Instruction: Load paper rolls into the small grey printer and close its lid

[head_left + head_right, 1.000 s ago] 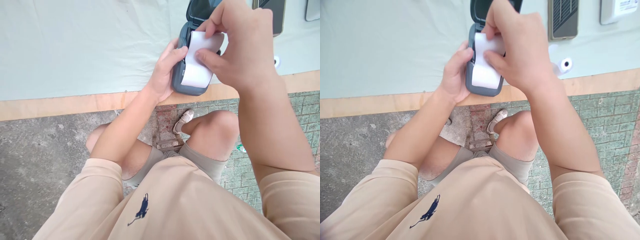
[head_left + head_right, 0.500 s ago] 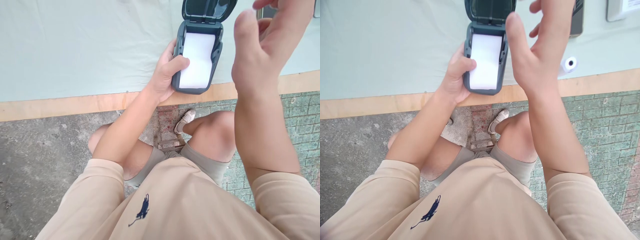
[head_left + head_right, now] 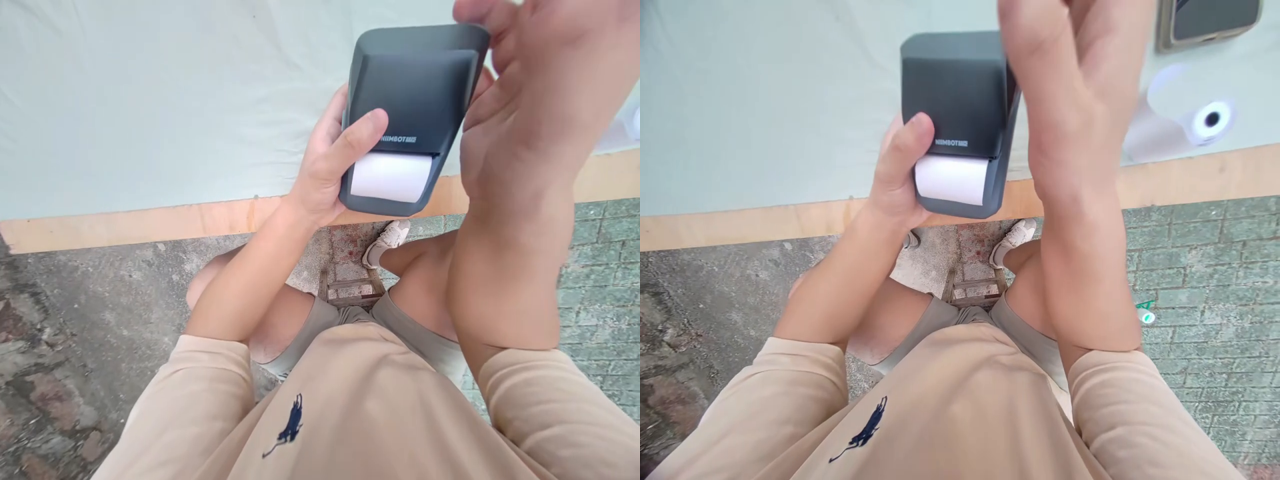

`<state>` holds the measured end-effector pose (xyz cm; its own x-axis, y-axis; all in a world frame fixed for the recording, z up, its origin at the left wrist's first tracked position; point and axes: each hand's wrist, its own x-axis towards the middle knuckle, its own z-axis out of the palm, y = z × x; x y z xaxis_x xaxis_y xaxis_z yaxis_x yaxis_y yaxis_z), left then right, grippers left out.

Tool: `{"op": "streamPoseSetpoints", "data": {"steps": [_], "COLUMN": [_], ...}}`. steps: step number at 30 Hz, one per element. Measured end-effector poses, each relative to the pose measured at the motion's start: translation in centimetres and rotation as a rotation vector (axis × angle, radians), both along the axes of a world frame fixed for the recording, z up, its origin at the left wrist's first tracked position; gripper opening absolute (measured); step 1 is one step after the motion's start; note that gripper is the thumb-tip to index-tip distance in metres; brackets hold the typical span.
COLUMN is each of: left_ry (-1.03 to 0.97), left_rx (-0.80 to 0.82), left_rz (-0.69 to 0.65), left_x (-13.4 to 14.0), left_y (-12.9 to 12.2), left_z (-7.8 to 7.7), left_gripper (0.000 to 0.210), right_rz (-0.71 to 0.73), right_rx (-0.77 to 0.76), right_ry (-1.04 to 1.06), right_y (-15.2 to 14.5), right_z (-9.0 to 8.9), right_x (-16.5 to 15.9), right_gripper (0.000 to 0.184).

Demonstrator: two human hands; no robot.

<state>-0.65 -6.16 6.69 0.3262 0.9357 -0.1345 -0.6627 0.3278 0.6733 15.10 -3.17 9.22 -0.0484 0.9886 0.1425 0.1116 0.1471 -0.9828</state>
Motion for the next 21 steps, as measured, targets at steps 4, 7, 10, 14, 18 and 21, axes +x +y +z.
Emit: {"op": "streamPoseSetpoints", "data": {"steps": [4, 7, 10, 14, 18, 21], "left_ry": [0.039, 0.070, 0.095, 0.064, 0.026, 0.062], "left_rx": [-0.002, -0.022, -0.025, -0.059, -0.117, -0.121], "left_rz": [0.145, 0.202, 0.166, 0.033, 0.053, 0.045], "left_x": [0.9, 1.5, 1.4, 0.4, -0.2, -0.3], "left_y": [-0.5, -0.7, -0.5, 0.5, 1.2, 1.3], "left_z": [0.6, 0.8, 0.6, -0.1, -0.8, -0.9], "left_gripper": [0.015, 0.015, 0.016, 0.017, 0.023, 0.026], "right_rz": [0.091, 0.186, 0.193, 0.204, 0.172, 0.199], "right_rx": [-0.020, -0.121, -0.129, -0.137, -0.129, -0.180], "right_ry": [-0.111, -0.029, 0.000, 0.087, 0.112, -0.011], "right_y": [-1.4, -1.2, -0.7, -0.2, -0.1, -0.2], "right_z": [0.9, 0.2, -0.6, -1.4, -1.6, -0.9], "right_x": [0.0, 0.6, 1.0, 0.5, 0.4, 1.1], "right_gripper": [0.038, 0.039, 0.045, 0.034, 0.026, 0.034]}}
